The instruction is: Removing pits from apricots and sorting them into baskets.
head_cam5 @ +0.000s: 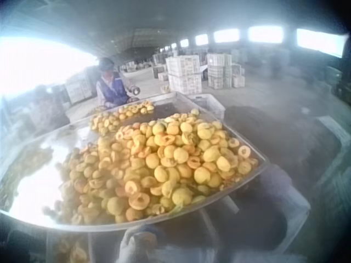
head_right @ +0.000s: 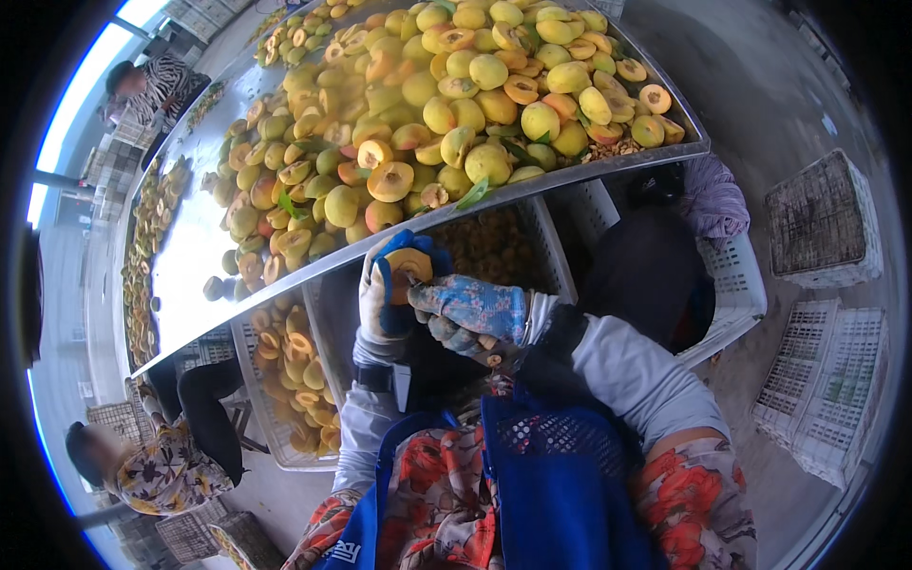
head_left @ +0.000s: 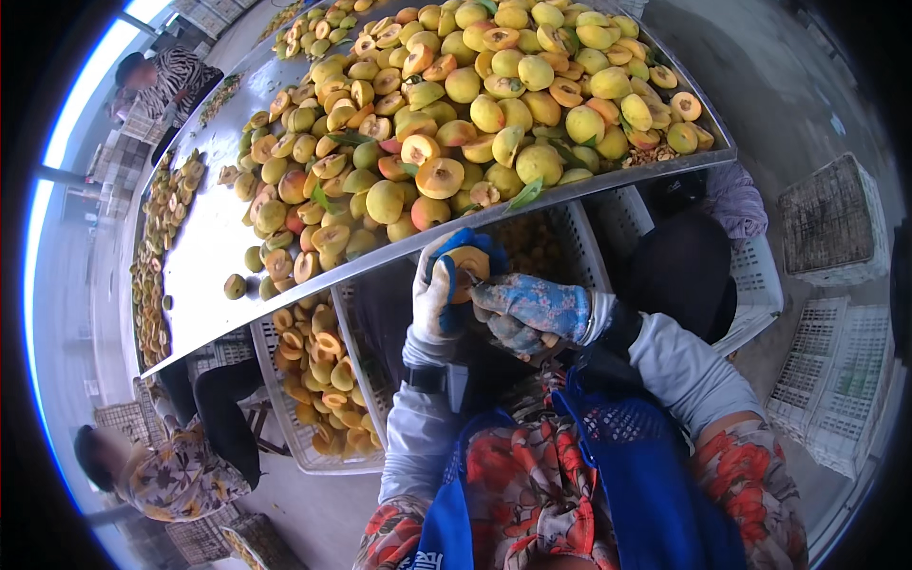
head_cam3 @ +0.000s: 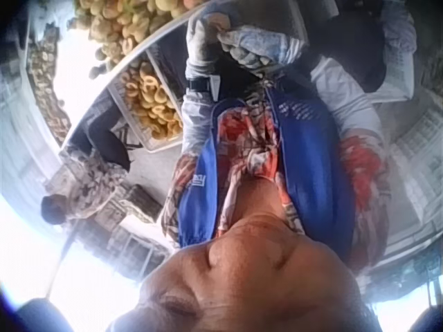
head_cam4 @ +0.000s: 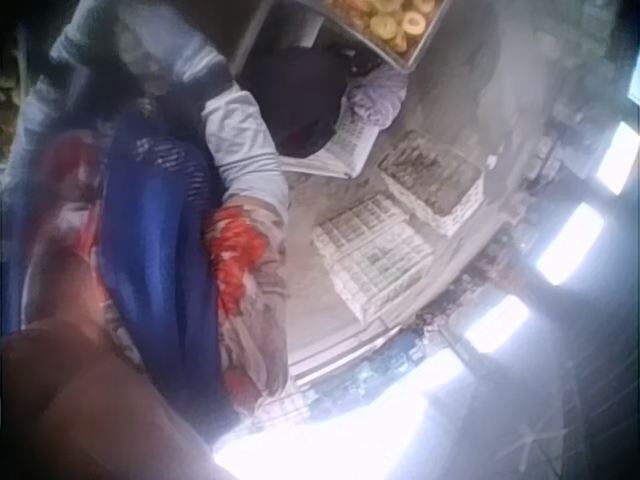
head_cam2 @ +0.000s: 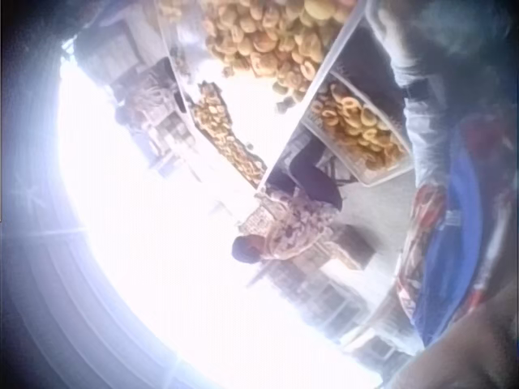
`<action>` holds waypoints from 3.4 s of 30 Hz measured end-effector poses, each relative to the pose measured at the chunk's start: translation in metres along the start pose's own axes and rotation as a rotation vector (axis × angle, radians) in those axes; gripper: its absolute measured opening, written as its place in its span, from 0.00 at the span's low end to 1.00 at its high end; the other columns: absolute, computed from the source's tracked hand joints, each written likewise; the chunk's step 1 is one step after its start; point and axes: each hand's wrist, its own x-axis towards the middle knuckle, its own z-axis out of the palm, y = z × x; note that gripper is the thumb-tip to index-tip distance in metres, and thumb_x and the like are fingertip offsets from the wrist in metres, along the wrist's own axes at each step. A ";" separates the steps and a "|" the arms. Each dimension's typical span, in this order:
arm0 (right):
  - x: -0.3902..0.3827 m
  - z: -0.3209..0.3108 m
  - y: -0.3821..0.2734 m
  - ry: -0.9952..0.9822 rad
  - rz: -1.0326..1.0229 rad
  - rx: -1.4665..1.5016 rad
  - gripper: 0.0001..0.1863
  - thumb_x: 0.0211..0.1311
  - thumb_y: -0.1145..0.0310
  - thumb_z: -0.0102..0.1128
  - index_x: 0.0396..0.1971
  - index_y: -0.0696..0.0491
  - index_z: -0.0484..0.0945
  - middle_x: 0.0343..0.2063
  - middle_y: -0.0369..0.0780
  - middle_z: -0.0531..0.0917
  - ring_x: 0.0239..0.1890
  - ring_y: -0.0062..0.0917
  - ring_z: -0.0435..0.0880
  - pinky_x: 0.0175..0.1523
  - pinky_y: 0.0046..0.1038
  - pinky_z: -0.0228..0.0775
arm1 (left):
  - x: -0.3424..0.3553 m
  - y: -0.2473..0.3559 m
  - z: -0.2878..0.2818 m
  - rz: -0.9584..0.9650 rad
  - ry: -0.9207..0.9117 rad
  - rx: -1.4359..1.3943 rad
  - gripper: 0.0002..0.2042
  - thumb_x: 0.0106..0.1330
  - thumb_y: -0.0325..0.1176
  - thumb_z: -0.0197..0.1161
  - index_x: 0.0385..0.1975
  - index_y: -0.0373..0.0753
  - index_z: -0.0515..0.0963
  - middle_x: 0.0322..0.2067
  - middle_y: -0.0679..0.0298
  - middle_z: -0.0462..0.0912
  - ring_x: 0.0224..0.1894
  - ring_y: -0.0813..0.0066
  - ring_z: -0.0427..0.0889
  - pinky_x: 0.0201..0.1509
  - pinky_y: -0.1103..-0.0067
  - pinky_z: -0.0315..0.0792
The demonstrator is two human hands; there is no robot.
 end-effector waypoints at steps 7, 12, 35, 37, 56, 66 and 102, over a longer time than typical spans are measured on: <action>0.003 0.030 0.006 0.037 -0.070 0.156 0.16 0.70 0.50 0.48 0.30 0.47 0.70 0.11 0.26 0.64 0.09 0.12 0.59 0.14 0.19 0.51 | 0.001 -0.007 0.010 0.121 0.054 0.001 0.22 0.69 0.43 0.57 0.52 0.30 0.69 0.46 0.50 0.78 0.42 0.59 0.82 0.48 0.66 0.79; 0.008 0.027 0.011 -0.034 -0.041 0.416 0.17 0.72 0.50 0.44 0.31 0.47 0.71 0.11 0.24 0.60 0.09 0.11 0.55 0.16 0.18 0.50 | 0.005 -0.017 0.013 0.156 0.150 -0.066 0.25 0.71 0.50 0.50 0.55 0.33 0.68 0.45 0.52 0.75 0.41 0.58 0.78 0.45 0.62 0.78; 0.027 -0.014 0.035 0.653 -0.994 -1.276 0.18 0.64 0.58 0.57 0.41 0.59 0.72 0.18 0.49 0.78 0.19 0.42 0.78 0.24 0.38 0.69 | 0.005 -0.017 0.038 -0.026 0.370 -0.235 0.27 0.70 0.56 0.47 0.53 0.36 0.69 0.43 0.55 0.78 0.40 0.61 0.81 0.43 0.66 0.78; 0.021 -0.013 0.026 0.638 -0.685 -1.408 0.20 0.62 0.58 0.59 0.41 0.61 0.73 0.25 0.54 0.81 0.29 0.50 0.80 0.33 0.45 0.71 | 0.003 -0.017 0.034 -0.038 0.376 -0.199 0.27 0.70 0.56 0.48 0.53 0.36 0.69 0.42 0.56 0.79 0.40 0.62 0.81 0.43 0.67 0.78; -0.012 -0.027 -0.017 0.548 -0.607 -1.666 0.19 0.57 0.60 0.62 0.45 0.55 0.75 0.35 0.47 0.83 0.41 0.42 0.83 0.44 0.37 0.75 | -0.037 0.027 -0.006 -0.035 0.442 0.626 0.13 0.69 0.37 0.57 0.43 0.34 0.78 0.33 0.70 0.77 0.36 0.84 0.74 0.39 0.83 0.70; 0.029 -0.032 -0.094 0.700 -1.141 -2.215 0.12 0.59 0.64 0.56 0.40 0.51 0.77 0.27 0.45 0.82 0.28 0.42 0.82 0.32 0.43 0.74 | -0.120 0.117 -0.152 0.053 0.870 1.600 0.20 0.67 0.36 0.59 0.55 0.31 0.72 0.50 0.49 0.77 0.54 0.59 0.75 0.59 0.70 0.67; -0.008 0.010 -0.078 0.690 -1.072 -1.264 0.15 0.64 0.61 0.56 0.36 0.60 0.72 0.28 0.51 0.80 0.32 0.48 0.80 0.36 0.42 0.71 | 0.114 0.100 0.022 -0.064 0.005 0.137 0.17 0.64 0.30 0.60 0.50 0.31 0.69 0.39 0.59 0.78 0.42 0.70 0.79 0.48 0.70 0.79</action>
